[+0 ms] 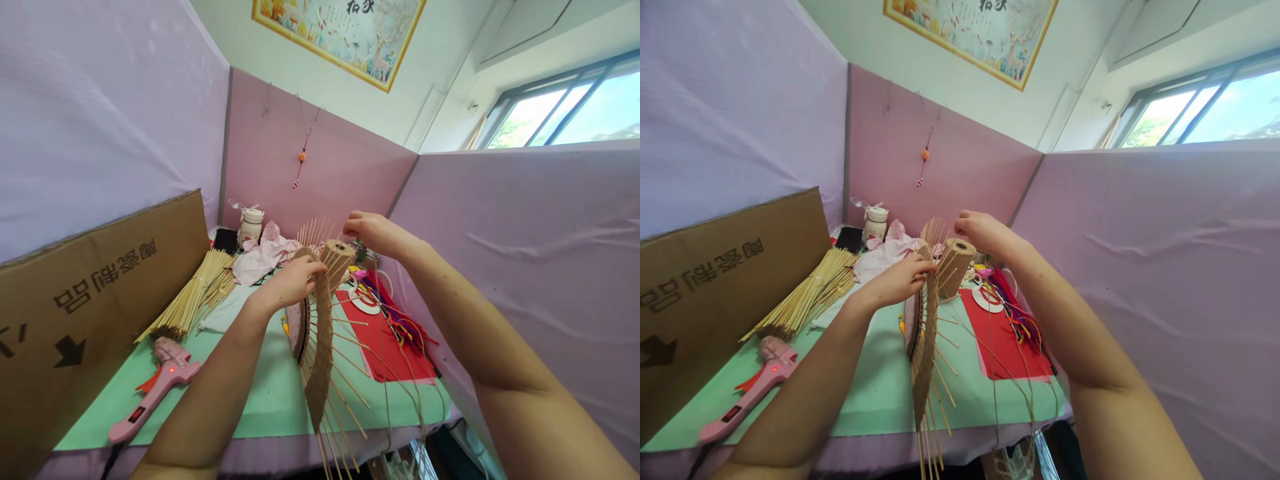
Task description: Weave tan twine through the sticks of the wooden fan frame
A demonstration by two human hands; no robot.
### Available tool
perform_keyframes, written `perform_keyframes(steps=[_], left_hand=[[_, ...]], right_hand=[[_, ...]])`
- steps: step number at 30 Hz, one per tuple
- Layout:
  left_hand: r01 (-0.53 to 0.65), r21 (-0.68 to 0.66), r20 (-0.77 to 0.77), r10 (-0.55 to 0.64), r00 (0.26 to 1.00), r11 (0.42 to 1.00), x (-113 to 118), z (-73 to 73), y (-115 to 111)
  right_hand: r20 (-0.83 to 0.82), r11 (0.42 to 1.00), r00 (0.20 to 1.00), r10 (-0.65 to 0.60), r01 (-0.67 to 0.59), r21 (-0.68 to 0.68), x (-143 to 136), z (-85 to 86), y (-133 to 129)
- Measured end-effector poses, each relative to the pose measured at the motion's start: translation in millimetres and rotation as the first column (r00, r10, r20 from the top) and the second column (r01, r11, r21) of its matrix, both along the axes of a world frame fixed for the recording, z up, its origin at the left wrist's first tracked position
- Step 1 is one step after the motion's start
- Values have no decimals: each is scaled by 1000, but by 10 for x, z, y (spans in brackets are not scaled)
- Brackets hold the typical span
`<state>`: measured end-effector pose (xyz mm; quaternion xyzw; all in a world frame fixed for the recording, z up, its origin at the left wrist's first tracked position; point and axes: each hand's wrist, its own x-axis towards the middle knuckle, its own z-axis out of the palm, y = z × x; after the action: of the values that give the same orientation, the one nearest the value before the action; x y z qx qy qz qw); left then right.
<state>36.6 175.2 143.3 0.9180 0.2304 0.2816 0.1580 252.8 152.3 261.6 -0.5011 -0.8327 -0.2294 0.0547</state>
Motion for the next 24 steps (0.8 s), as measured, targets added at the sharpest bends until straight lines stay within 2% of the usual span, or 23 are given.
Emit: perform_keyframes(steps=[2, 5, 9, 16, 18, 20, 22, 24], left_hand=[[0, 9, 3, 0, 1000, 1000, 1, 5, -3], [-5, 14, 9, 5, 1000, 1000, 4, 3, 2], [7, 17, 14, -7, 1000, 1000, 5, -8, 8], [10, 31, 16, -10, 1000, 999, 14, -22, 13], [8, 18, 5, -8, 1000, 1000, 10, -18, 11], [21, -2, -2, -21, 1000, 1000, 3, -17, 11], [52, -17, -5, -52, 999, 999, 0, -23, 15], [83, -19, -4, -83, 997, 996, 2, -38, 26]], right_hand=[[-21, 994, 1000, -6, 8, 111, -51, -25, 14], [-137, 959, 991, -7, 45, 281, -132, -102, 49], [-243, 959, 967, 81, -8, 285, -175, -181, 128], [-366, 958, 918, 156, -51, 281, -114, -179, 277], [-422, 966, 899, 117, -4, 260, -77, -243, 344], [-524, 977, 851, 18, 95, 189, -38, -384, 429], [-663, 984, 742, -98, 173, 48, -14, -606, 530], [-757, 981, 628, -181, 165, -98, -21, -878, 634]])
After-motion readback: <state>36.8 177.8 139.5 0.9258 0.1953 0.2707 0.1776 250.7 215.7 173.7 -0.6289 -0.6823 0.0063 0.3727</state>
